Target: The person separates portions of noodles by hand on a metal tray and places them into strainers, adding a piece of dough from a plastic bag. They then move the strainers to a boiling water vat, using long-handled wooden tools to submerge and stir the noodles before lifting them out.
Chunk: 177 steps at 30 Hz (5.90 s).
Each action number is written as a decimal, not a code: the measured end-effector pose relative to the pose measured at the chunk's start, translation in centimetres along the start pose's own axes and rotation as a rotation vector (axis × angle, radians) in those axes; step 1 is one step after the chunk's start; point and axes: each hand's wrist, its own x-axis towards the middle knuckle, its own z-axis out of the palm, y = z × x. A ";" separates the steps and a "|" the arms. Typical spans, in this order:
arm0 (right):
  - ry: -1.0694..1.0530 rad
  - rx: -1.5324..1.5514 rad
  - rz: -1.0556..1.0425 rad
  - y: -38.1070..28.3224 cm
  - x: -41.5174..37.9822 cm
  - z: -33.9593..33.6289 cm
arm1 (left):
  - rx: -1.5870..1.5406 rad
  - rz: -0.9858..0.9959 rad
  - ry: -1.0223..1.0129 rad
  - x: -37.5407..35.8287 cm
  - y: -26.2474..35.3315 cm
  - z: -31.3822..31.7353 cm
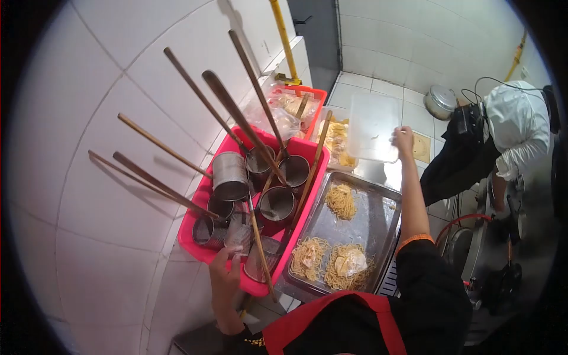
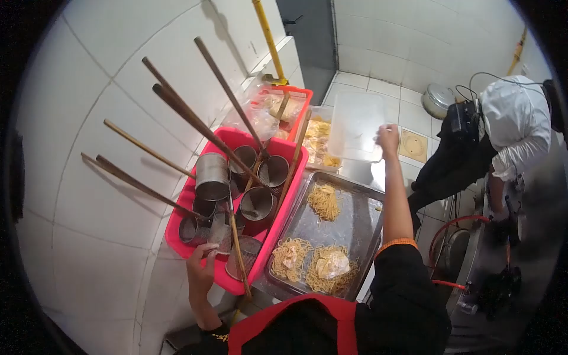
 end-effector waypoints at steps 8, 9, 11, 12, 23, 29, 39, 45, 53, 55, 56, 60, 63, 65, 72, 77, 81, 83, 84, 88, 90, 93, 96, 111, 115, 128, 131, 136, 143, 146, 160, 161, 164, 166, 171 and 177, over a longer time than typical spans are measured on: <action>0.159 -0.607 -0.097 5.4 -3.6 11.2 | 0.201 0.186 -0.304 -1.5 -1.2 2.5; 0.168 -0.653 -0.132 5.2 -4.2 11.9 | 0.153 0.126 -0.335 -1.9 -1.6 3.0; 0.102 -0.692 -0.119 4.8 -4.9 12.1 | 0.184 0.141 -0.319 -2.4 -2.6 3.8; 0.053 -0.707 -0.130 4.7 -5.0 11.9 | 0.268 0.220 -0.272 -2.2 -2.9 4.1; -1.165 -0.711 -0.084 -3.1 -20.9 -1.7 | -0.012 0.680 0.275 5.0 0.5 0.6; -1.417 -1.319 -0.320 -0.6 -35.4 -5.3 | -0.312 0.668 0.206 10.5 6.7 -3.8; -1.164 -1.214 -0.468 1.4 -39.2 -6.2 | -0.699 1.110 0.020 3.1 14.1 -18.5; -1.063 -1.074 -0.354 1.5 -37.2 -8.2 | -1.059 1.172 -0.141 -2.1 16.2 -19.3; -1.034 -0.471 0.197 -5.3 -30.5 -8.4 | -1.378 1.015 -0.634 -3.5 22.4 -8.0; -1.028 -0.293 0.216 -8.7 -30.2 -8.5 | -1.412 0.965 -0.644 -3.3 21.9 -4.8; -1.015 -0.245 0.209 -10.3 -30.1 -8.6 | -1.371 0.903 -0.663 -3.0 22.1 -3.6; -1.004 0.031 0.152 -17.5 -31.4 -9.0 | -1.362 0.596 -0.769 -2.5 21.5 1.7; -1.003 0.153 0.121 -19.4 -32.1 -9.1 | -1.349 0.565 -0.780 -2.3 20.3 5.3; -1.016 0.237 0.062 -19.6 -32.9 -8.8 | -1.321 0.570 -0.776 -2.2 19.8 6.8; -0.975 -0.690 -0.547 -16.0 -36.7 -8.3 | -1.279 0.550 -0.651 -3.1 19.1 7.3; -1.256 -0.749 -0.617 -16.8 -37.1 -9.1 | -1.380 0.545 -0.686 -2.8 17.9 7.5; -1.231 -0.304 -0.158 -15.7 -32.6 -9.6 | -1.408 0.531 -0.691 -3.1 17.0 7.0; -0.977 -0.087 0.045 -10.8 -30.8 -9.1 | -1.418 0.546 -0.688 -3.2 16.6 6.7; -0.935 -0.141 0.153 -6.7 -30.3 -8.5 | -1.421 0.575 -0.693 -3.4 16.6 6.7; -0.971 0.065 0.515 -2.7 -32.3 -6.6 | -1.449 0.649 -0.696 -4.0 16.4 7.5; -1.008 0.188 0.532 -5.3 -33.0 -6.5 | -1.441 0.638 -0.701 -4.0 15.6 7.9; -1.055 0.361 0.400 -8.1 -33.1 -6.6 | -1.438 0.640 -0.716 -3.6 14.3 8.7; -1.063 0.594 0.382 -9.5 -32.7 -8.2 | -1.493 0.626 -0.672 -3.6 13.9 9.8; -0.095 0.332 0.146 -4.1 -37.1 -7.5 | -1.333 0.600 -0.187 -6.4 15.8 13.3; -0.203 0.546 -0.012 -9.6 -37.8 -8.0 | -1.359 0.653 -0.203 -5.4 16.1 12.2; -1.084 0.389 0.459 -8.3 -32.4 -7.4 | -1.278 0.745 -0.557 -4.6 14.8 8.2; -1.065 0.573 0.277 -9.8 -32.5 -7.8 | -1.245 0.763 -0.564 -4.3 14.2 8.7; -0.690 0.436 0.322 -7.7 -30.5 -9.3 | -1.324 0.744 -0.653 -3.5 14.1 9.9; -0.939 0.402 0.399 -5.1 -31.1 -9.3 | -1.337 0.605 -0.572 -2.9 13.9 13.5; -0.794 0.443 0.369 -5.9 -31.0 -9.7 | -1.224 0.610 -0.518 -2.2 11.5 15.7; -0.477 0.102 0.211 -7.6 -32.7 -12.1 | -0.189 0.552 0.486 15.1 3.0 13.1; -0.471 0.085 0.205 -7.6 -32.7 -12.5 | -0.240 0.518 0.505 15.8 3.0 13.5; -0.759 -0.103 0.175 -9.1 -33.7 -14.3 | -0.342 0.442 0.133 16.0 3.7 13.0; -1.015 -0.279 0.231 -12.2 -35.4 -14.5 | -0.322 0.441 0.220 15.7 3.5 12.2; -1.365 -0.414 -0.071 -9.3 -43.1 -7.3 | -0.731 0.520 0.278 11.7 8.6 5.2; -0.693 -0.911 -0.376 0.6 -42.8 3.9 | -0.999 0.820 0.213 5.2 12.9 -5.7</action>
